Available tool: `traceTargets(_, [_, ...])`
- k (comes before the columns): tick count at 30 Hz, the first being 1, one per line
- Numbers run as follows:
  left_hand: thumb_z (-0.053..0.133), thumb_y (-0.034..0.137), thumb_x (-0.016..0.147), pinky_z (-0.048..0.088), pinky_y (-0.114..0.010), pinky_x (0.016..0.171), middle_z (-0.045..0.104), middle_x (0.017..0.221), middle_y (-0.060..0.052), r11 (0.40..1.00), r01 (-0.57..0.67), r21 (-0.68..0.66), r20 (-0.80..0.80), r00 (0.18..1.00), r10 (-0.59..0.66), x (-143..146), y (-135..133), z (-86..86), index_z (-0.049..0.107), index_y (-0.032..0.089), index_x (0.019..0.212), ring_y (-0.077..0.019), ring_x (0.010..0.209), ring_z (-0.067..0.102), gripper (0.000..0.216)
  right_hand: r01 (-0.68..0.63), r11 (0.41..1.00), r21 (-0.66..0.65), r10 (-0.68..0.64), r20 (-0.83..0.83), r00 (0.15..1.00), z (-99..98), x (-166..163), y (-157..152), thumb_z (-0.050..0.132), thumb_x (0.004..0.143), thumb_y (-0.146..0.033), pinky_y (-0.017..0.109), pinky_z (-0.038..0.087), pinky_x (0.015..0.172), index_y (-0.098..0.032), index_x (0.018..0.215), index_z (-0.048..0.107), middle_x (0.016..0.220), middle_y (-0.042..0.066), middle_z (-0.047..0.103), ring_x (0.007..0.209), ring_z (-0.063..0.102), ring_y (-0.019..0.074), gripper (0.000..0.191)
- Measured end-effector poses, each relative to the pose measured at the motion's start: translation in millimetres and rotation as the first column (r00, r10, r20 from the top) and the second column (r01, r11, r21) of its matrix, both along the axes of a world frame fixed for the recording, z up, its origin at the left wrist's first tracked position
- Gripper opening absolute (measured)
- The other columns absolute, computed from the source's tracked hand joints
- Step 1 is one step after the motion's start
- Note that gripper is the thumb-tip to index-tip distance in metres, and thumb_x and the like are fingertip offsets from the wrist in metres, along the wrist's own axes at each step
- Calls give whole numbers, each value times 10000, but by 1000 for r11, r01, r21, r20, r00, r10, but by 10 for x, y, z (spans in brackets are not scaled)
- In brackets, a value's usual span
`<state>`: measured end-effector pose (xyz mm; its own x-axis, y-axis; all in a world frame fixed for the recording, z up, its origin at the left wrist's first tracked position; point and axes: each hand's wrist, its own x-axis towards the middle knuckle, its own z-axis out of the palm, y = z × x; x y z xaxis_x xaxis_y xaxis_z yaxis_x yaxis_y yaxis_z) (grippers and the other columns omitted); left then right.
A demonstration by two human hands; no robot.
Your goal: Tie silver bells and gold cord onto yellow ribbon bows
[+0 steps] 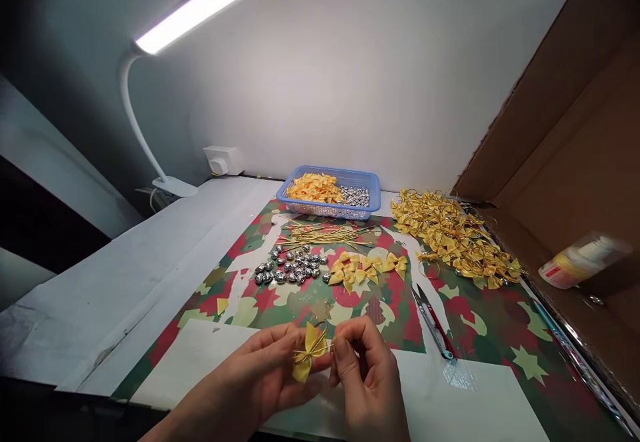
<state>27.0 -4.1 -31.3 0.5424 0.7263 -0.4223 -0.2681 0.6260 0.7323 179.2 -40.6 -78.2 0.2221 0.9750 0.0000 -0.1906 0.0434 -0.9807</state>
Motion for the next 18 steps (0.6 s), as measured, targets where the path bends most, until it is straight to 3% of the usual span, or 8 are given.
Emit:
traceTargets(3, [860, 294, 760, 511, -268, 752, 586, 747, -2, 999, -35, -21, 18, 999, 35, 9, 0, -10, 462, 188, 634, -169, 796, 647, 431, 35, 999, 13, -35, -13, 999, 37, -15, -27, 667, 878, -596, 201, 401, 562, -202, 729, 587, 695, -39, 521, 580, 487, 87, 429])
traceTargets(7, [904, 233, 708, 455, -211, 643, 544, 608, 47, 995, -76, 57, 23, 997, 75, 47, 21, -63, 423, 190, 603, -92, 604, 533, 495, 59, 998, 21, -59, -24, 998, 25, -41, -48, 688, 866, -576, 207, 377, 529, -201, 712, 589, 683, -37, 516, 561, 452, 93, 417])
traceTargets(12, [920, 207, 696, 427, -174, 604, 639, 679, 27, 983, -158, 94, 38, 987, 155, 68, 9, -98, 459, 175, 647, -67, 611, 518, 465, 175, 972, 155, -182, 32, 983, -18, -112, -73, 704, 891, -484, 221, 418, 653, -228, 740, 654, 841, -10, 588, 698, 522, 122, 302])
traceTargets(15, [934, 210, 685, 476, -193, 651, 671, 731, 34, 975, -205, 88, 36, 979, 202, 91, -22, -101, 559, 174, 807, -73, 640, 588, 396, 202, 954, 223, -201, -25, 979, -24, -163, -77, 701, 905, -469, 226, 445, 739, -244, 747, 662, 829, -7, 601, 793, 557, 145, 277])
traceTargets(18, [945, 215, 673, 510, -214, 653, 702, 769, 32, 969, -235, 82, 24, 972, 233, 133, -68, -98, 587, 201, 1058, -90, 644, 649, 526, 164, 968, 191, -147, -101, 984, -25, -189, -55, 669, 923, -493, 212, 442, 636, -228, 750, 632, 759, -21, 584, 662, 524, 116, 319])
